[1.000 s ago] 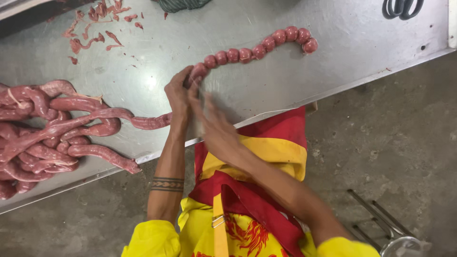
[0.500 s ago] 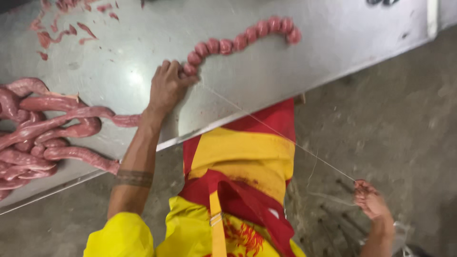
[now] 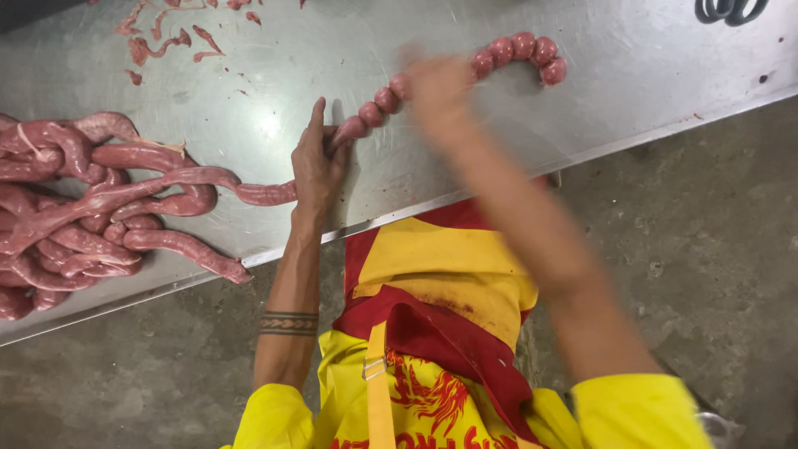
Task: The person ties string around long sections of filled meat casing at intervals to create individual links, using scissors to cut the string once finished.
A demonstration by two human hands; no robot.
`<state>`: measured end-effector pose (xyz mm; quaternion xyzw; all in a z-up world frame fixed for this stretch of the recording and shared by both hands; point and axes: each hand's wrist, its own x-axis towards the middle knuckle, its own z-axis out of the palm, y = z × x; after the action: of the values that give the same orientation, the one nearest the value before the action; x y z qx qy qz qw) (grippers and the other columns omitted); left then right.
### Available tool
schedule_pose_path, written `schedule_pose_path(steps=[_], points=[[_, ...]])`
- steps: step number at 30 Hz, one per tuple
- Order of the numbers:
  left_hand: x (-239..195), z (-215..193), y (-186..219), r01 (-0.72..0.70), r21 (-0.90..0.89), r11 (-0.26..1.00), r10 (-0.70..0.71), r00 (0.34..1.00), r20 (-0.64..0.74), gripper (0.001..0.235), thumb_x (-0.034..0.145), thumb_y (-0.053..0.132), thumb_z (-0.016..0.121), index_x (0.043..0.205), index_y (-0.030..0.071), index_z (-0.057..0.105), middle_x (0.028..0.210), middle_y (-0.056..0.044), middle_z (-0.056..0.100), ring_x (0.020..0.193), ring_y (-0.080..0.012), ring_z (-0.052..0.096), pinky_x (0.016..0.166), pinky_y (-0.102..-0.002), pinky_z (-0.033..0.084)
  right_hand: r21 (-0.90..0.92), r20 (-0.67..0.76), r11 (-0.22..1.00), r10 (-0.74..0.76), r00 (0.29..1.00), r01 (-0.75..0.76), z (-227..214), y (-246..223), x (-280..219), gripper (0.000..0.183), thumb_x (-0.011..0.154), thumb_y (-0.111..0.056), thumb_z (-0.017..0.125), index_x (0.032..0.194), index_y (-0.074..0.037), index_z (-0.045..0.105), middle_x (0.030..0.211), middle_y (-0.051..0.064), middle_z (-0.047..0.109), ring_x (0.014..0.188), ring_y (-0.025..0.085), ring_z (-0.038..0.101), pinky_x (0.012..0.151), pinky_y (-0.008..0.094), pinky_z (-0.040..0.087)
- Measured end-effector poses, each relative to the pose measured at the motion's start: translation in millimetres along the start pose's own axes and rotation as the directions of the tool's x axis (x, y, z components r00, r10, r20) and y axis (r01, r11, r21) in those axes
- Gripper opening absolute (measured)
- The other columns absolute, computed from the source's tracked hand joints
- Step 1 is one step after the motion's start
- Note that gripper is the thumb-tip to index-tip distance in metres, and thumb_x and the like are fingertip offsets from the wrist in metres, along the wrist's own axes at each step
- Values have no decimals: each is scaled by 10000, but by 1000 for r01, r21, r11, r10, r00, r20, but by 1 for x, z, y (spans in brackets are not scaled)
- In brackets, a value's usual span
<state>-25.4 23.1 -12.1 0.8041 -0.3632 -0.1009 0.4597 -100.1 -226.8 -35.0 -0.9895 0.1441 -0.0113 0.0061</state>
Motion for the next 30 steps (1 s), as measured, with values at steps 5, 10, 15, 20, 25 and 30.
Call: schedule_pose_path(steps=[5,10,15,20,25,30], points=[[5,2,-4,202,27,979,-198,975,-103,386,906,72,805,1281,77,711,945,-152,733,817,-267,722,783,-372,572,585,-117,801,-71,991,127,-54,-154,-163,893,843,-166,647,1590,-10,183,1552,351,343,1369,505,485,1068,533,510],[7,-2,-2,156,-20,988,-157,974,-164,353,898,44,742,1249,60,707,971,-148,725,851,-257,711,809,-380,564,218,663,649,450,599,-729,-129,53,-432,349,968,-115,600,1312,-106,659,1226,121,733,1094,287,678,858,388,535],[7,6,-5,-306,365,879,281,952,123,378,944,-19,717,1263,168,797,930,-111,635,817,-268,601,736,-385,536,387,868,93,297,397,-917,-146,126,-587,345,960,-199,601,1235,-30,720,1009,125,734,940,262,718,818,405,573],[16,-14,-4,-498,336,800,364,847,387,167,957,196,791,1093,261,721,958,-28,580,925,-238,557,827,-396,500,-96,851,614,459,255,-783,-32,172,-535,371,948,-241,632,1283,-112,723,1140,124,731,1064,292,730,951,423,572],[8,-12,17,-305,367,878,234,945,227,477,888,186,766,1320,23,651,961,-86,585,882,-283,560,810,-438,454,760,17,407,767,641,-507,-1,176,-288,605,1071,9,536,1630,-53,315,1602,186,493,1274,281,639,1070,416,536],[6,42,1,-17,561,827,9,1000,17,184,983,204,679,1056,37,654,1002,-137,578,924,-348,544,839,-489,410,248,77,774,584,808,-583,-5,154,-98,718,1031,-368,759,1586,-157,354,1051,125,731,1054,361,650,913,562,480]])
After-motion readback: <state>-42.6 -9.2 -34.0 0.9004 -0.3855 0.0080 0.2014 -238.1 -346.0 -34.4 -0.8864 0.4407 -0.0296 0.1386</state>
